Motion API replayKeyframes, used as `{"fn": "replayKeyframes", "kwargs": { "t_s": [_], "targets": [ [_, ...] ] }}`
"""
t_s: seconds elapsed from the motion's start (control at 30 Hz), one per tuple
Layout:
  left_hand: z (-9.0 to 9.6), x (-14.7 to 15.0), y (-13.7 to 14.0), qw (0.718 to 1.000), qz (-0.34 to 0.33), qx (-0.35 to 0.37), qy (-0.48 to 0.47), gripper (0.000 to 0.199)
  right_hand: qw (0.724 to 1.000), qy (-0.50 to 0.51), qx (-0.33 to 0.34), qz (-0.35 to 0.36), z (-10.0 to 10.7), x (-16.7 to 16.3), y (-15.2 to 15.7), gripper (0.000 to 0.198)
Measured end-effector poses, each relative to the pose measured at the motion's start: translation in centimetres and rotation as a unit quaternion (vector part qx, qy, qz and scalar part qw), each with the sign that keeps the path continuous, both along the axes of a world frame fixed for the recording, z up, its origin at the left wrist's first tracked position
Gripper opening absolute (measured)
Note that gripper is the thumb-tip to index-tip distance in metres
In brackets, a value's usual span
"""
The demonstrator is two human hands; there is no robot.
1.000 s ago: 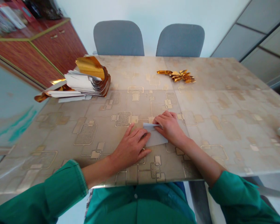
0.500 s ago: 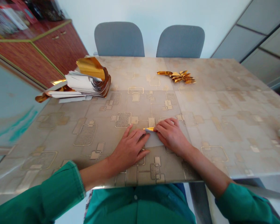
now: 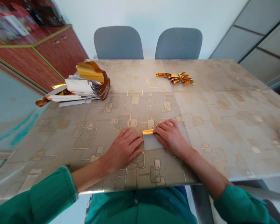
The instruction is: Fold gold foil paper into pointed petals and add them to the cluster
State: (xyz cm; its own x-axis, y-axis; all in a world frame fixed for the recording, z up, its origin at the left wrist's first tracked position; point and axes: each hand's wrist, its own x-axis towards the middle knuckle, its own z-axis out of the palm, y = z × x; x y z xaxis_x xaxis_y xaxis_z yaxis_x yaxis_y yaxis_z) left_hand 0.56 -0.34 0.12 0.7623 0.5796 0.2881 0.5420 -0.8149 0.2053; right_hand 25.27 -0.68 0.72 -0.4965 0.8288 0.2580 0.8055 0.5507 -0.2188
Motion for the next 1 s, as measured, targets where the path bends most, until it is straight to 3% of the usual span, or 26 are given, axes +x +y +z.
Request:
{"fn": "replayKeyframes", "kwargs": {
  "t_s": [0.1, 0.23, 0.47, 1.0],
  "targets": [
    [0.3, 0.7, 0.6, 0.999, 0.032, -0.006, -0.013, 0.027, 1.0, -0.004, 0.006, 0.003, 0.0, 0.0, 0.0, 0.015],
    [0.3, 1.9, 1.0, 0.999, -0.016, 0.005, 0.032, 0.044, 1.0, 0.002, 0.0, 0.01, 0.1, 0.1, -0.1, 0.016],
    [-0.6, 2.0, 0.9, 0.999, -0.022, 0.003, 0.047, 0.043, 0.999, -0.008, -0.025, 0.027, 0.5, 0.2, -0.3, 0.024],
    [-0.7, 2.1, 1.0, 0.998, -0.017, -0.011, 0.053, 0.046, 0.998, -0.053, -0.011, 0.019, 0.6, 0.7, -0.8, 0.035]
  ]
}}
